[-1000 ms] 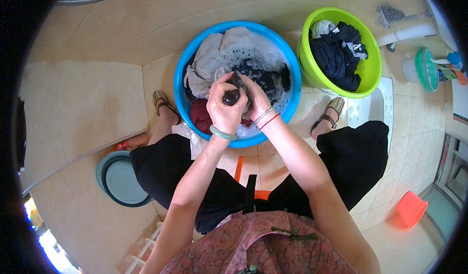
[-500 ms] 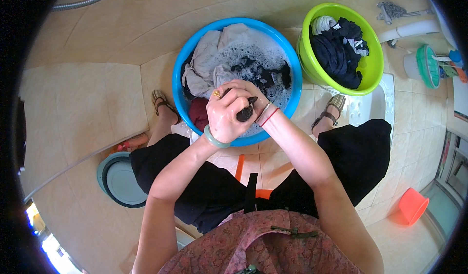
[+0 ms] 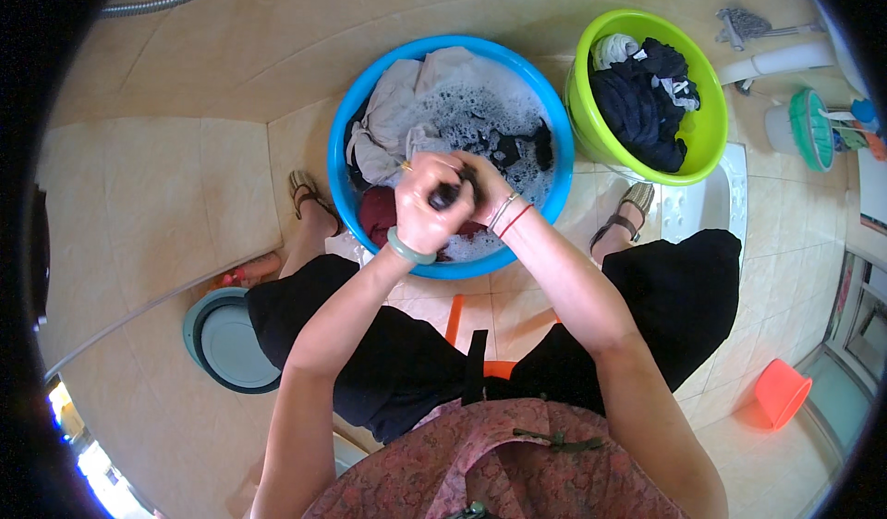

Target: The person sits on a small stool and hand-washes clothes in a blue basin filled with soapy water. They scrub and rinse various garments, including dark and light-colored items, and transfer the washed clothes into a green basin placed beside them.

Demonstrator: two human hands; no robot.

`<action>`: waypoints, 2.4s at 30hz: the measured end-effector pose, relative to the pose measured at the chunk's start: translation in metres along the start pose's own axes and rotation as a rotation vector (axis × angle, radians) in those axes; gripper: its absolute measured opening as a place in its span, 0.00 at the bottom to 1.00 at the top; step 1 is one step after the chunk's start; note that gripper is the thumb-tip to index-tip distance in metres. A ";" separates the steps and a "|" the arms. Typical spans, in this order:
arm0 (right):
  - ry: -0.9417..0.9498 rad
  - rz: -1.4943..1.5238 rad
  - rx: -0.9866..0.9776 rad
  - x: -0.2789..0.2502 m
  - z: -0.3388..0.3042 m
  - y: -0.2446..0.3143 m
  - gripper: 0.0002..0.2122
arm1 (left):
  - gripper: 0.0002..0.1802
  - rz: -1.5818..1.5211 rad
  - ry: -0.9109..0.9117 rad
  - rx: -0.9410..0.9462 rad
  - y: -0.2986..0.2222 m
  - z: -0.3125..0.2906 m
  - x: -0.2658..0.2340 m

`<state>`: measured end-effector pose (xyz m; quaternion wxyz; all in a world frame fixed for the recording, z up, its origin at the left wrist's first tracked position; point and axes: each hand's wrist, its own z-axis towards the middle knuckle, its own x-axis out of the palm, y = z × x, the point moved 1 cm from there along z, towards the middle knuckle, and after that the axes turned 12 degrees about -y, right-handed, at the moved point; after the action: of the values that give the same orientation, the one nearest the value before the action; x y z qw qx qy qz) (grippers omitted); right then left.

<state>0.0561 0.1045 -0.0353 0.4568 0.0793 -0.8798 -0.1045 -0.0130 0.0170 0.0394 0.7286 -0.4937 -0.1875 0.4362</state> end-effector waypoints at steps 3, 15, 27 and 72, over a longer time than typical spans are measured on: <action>-0.282 0.094 0.016 -0.004 0.004 0.003 0.13 | 0.10 -0.059 -0.194 -0.463 0.030 -0.005 -0.010; -0.398 -0.095 -0.376 0.006 -0.019 0.028 0.26 | 0.30 -0.668 -0.189 -1.430 0.038 -0.009 -0.020; -0.543 -0.930 -1.030 0.008 -0.058 0.074 0.33 | 0.25 -1.127 0.062 -1.325 0.006 0.010 0.006; -1.128 -1.750 -0.578 -0.093 -0.206 0.232 0.39 | 0.18 -0.344 0.002 -0.616 0.000 0.019 0.276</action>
<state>0.2681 0.3274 0.0665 -0.2460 0.5102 -0.5434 -0.6196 0.1249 0.2542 0.0046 0.6085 -0.6519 -0.3900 0.2296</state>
